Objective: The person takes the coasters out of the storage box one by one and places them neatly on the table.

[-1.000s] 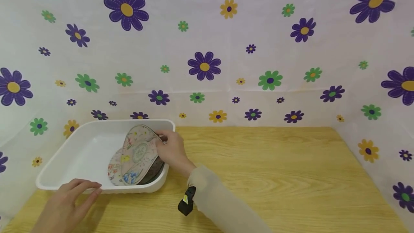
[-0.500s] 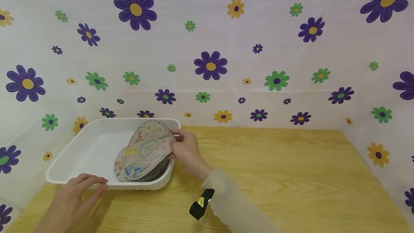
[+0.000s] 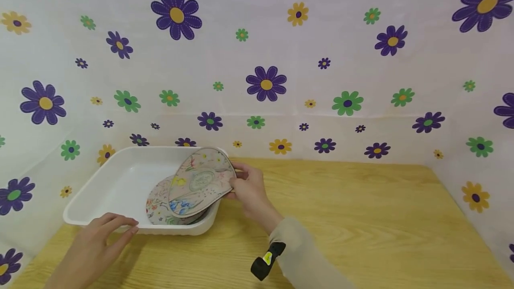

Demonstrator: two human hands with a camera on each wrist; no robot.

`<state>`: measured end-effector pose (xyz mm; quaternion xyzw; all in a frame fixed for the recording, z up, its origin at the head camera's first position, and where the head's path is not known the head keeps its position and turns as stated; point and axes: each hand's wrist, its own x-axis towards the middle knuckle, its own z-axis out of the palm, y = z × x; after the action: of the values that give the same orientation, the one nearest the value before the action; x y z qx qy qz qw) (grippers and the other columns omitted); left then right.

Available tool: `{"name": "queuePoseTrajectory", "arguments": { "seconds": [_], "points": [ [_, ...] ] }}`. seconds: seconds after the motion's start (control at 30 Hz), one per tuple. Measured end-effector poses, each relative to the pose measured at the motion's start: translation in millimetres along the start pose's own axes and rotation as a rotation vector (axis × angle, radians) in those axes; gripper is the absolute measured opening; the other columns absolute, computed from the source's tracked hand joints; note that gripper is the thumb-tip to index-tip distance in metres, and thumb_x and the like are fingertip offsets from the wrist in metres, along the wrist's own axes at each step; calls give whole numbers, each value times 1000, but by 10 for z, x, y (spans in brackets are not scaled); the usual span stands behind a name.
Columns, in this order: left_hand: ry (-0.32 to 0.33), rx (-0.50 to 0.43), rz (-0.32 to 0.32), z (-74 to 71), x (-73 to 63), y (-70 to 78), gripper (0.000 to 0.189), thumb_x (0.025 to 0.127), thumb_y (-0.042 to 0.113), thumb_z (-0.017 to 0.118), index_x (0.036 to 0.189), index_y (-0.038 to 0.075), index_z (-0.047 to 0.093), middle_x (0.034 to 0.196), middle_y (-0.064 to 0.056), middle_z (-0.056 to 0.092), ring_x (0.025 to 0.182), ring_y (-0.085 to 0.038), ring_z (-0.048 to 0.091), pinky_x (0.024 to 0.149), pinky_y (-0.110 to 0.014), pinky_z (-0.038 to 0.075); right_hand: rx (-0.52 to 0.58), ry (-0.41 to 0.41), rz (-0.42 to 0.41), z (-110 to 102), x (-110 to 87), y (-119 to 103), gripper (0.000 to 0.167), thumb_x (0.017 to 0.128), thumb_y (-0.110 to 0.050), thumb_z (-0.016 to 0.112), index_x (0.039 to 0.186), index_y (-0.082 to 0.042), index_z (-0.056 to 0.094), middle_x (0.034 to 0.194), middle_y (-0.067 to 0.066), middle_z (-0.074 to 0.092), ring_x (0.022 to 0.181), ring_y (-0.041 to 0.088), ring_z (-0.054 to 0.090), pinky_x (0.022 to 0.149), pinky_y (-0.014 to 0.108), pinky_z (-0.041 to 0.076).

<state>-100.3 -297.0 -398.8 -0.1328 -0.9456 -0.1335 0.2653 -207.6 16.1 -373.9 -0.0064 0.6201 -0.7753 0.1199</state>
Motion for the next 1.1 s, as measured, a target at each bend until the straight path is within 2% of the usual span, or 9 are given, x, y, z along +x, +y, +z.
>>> {"name": "queuePoseTrajectory", "arguments": {
  "seconds": [0.23, 0.53, 0.93, 1.1],
  "points": [
    [-64, 8, -58, -22, -3, 14, 15, 81, 12, 85, 91, 20, 76, 91, 4, 70, 83, -20, 65, 69, -40, 54, 36, 22, -3, -133, -80, 4, 46, 100, 6, 49, 144, -2, 53, 122, 20, 55, 88, 18, 64, 69, 23, 60],
    [-2, 14, -7, 19, -20, -1, 19, 77, 9, 86, 89, 19, 75, 88, 5, 69, 78, -21, 66, 66, -36, 54, 23, 55, 4, -263, -139, 1, 46, 100, 5, 51, 146, -4, 52, 123, 20, 56, 88, 18, 64, 67, 23, 58],
    [-61, 17, -49, -5, -13, 22, 17, 80, 12, 85, 92, 20, 75, 93, 3, 70, 82, -20, 67, 68, -39, 55, 49, 120, 14, -419, -208, -38, 44, 101, 6, 50, 144, -4, 53, 122, 19, 58, 88, 17, 65, 67, 22, 58],
    [-40, 21, -31, 5, -19, 12, 18, 79, 11, 85, 92, 19, 76, 92, 2, 71, 80, -22, 68, 67, -40, 54, 47, 128, 14, -470, -216, -35, 43, 101, 6, 51, 143, -6, 55, 121, 18, 59, 88, 17, 64, 68, 22, 58]
  ]
}}
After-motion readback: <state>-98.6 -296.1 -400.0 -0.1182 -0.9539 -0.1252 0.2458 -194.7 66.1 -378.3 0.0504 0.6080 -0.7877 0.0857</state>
